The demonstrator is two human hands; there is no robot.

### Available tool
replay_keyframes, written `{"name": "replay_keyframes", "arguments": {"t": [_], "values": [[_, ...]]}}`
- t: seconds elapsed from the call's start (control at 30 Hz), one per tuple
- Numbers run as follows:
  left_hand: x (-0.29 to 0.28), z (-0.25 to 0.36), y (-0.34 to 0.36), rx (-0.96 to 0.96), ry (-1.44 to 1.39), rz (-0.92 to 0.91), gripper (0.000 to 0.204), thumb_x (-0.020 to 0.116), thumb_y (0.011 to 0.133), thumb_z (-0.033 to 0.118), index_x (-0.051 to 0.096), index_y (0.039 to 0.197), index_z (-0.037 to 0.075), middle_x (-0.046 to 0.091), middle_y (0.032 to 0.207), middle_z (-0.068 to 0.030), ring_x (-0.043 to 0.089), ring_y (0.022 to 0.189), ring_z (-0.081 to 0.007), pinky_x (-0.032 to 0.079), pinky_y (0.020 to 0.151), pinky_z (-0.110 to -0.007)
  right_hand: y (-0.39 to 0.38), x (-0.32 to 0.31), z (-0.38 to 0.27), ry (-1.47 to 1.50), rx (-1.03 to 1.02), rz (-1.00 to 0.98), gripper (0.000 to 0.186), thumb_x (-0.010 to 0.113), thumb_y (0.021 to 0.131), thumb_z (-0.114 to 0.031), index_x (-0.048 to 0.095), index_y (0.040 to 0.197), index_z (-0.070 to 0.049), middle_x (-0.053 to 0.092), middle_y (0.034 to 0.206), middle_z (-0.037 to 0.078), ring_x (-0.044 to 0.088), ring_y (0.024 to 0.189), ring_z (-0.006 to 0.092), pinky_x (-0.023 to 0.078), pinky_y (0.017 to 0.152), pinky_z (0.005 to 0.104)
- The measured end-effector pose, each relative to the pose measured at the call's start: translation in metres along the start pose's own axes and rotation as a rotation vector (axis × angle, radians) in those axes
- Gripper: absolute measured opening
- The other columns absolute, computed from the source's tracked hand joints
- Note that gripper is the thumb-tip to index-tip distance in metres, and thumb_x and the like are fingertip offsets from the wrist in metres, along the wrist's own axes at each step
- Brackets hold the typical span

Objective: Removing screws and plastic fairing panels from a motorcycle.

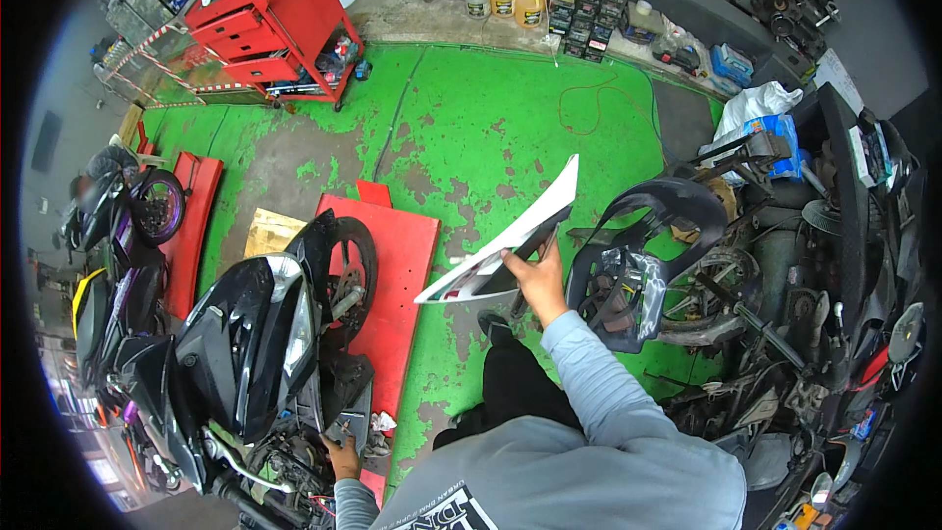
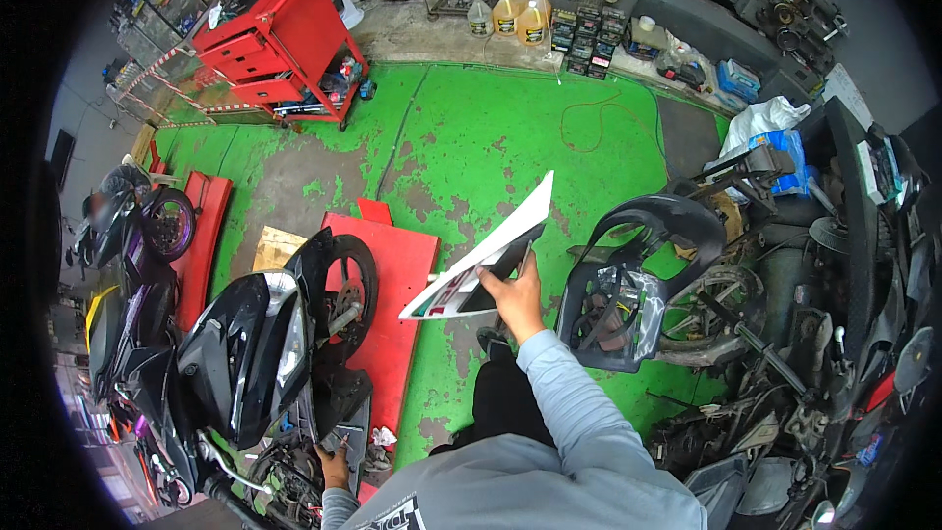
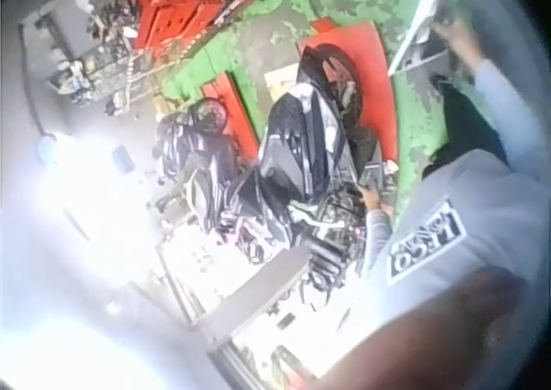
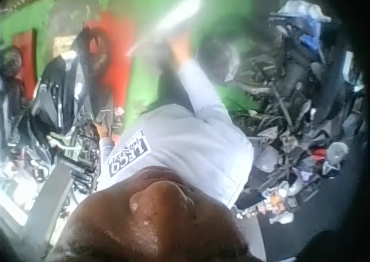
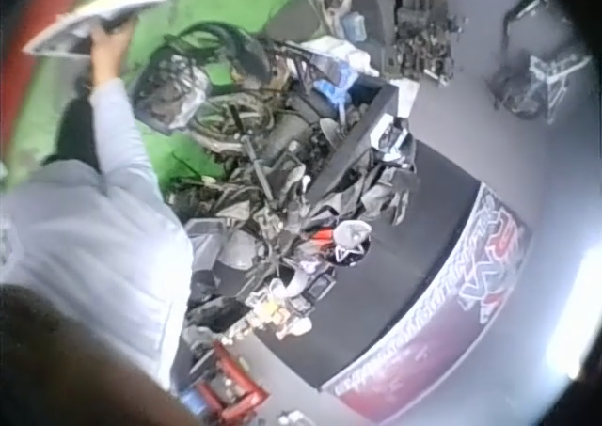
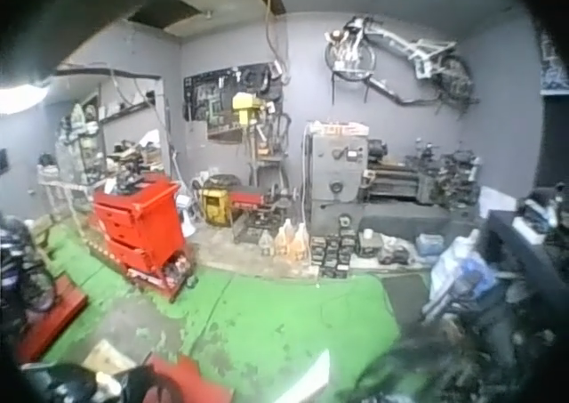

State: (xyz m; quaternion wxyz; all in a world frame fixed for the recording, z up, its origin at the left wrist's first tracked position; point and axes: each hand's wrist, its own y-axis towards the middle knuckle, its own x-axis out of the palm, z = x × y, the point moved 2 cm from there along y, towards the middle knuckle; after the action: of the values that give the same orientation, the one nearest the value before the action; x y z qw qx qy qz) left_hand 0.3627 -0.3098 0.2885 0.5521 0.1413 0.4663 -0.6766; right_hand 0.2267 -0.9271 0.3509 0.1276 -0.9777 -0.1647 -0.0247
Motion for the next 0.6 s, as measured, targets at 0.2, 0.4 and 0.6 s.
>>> {"name": "replay_keyframes", "arguments": {"t": [0.2, 0.4, 0.6], "values": [[0.017, 0.018, -0.014, -0.08, -0.046, -0.316, 0.086, 0.074, 0.084, 0.024, 0.031, 0.15, -0.01, 0.046, 0.147, -0.031, 0.046, 0.137, -0.0388, 0.035, 0.114, -0.04, 0.027, 0.002, -0.05, -0.069, 0.151, 0.131, 0.04, 0.079, 0.084, -0.017, 0.057, 0.113, -0.002, 0.067, 0.091, 0.004, 0.059, 0.064, 0.0115, 0.042, 0.043, 0.0272], [0.035, 0.005, -0.026, -0.102, 0.059, -0.397, 0.087, 0.071, 0.087, 0.028, 0.027, 0.152, -0.009, 0.054, 0.138, -0.0281, 0.056, 0.123, -0.0309, 0.045, 0.103, -0.038, 0.007, 0.013, -0.054, -0.115, 0.236, 0.168, 0.053, 0.076, 0.084, -0.036, 0.057, 0.117, 0.0, 0.066, 0.099, 0.008, 0.061, 0.073, 0.0171, 0.048, 0.044, 0.0316], [0.038, -0.047, -0.004, -0.239, -0.321, -0.593, 0.082, 0.069, 0.089, 0.021, 0.025, 0.152, -0.008, 0.06, 0.13, -0.0258, 0.064, 0.108, -0.0279, 0.054, 0.088, -0.035, -0.063, 0.02, -0.039, -0.21, 0.21, 0.154, 0.059, 0.077, 0.083, -0.037, 0.054, 0.121, 0.0, 0.066, 0.106, 0.012, 0.064, 0.077, 0.0193, 0.05, 0.046, 0.0313]]}}
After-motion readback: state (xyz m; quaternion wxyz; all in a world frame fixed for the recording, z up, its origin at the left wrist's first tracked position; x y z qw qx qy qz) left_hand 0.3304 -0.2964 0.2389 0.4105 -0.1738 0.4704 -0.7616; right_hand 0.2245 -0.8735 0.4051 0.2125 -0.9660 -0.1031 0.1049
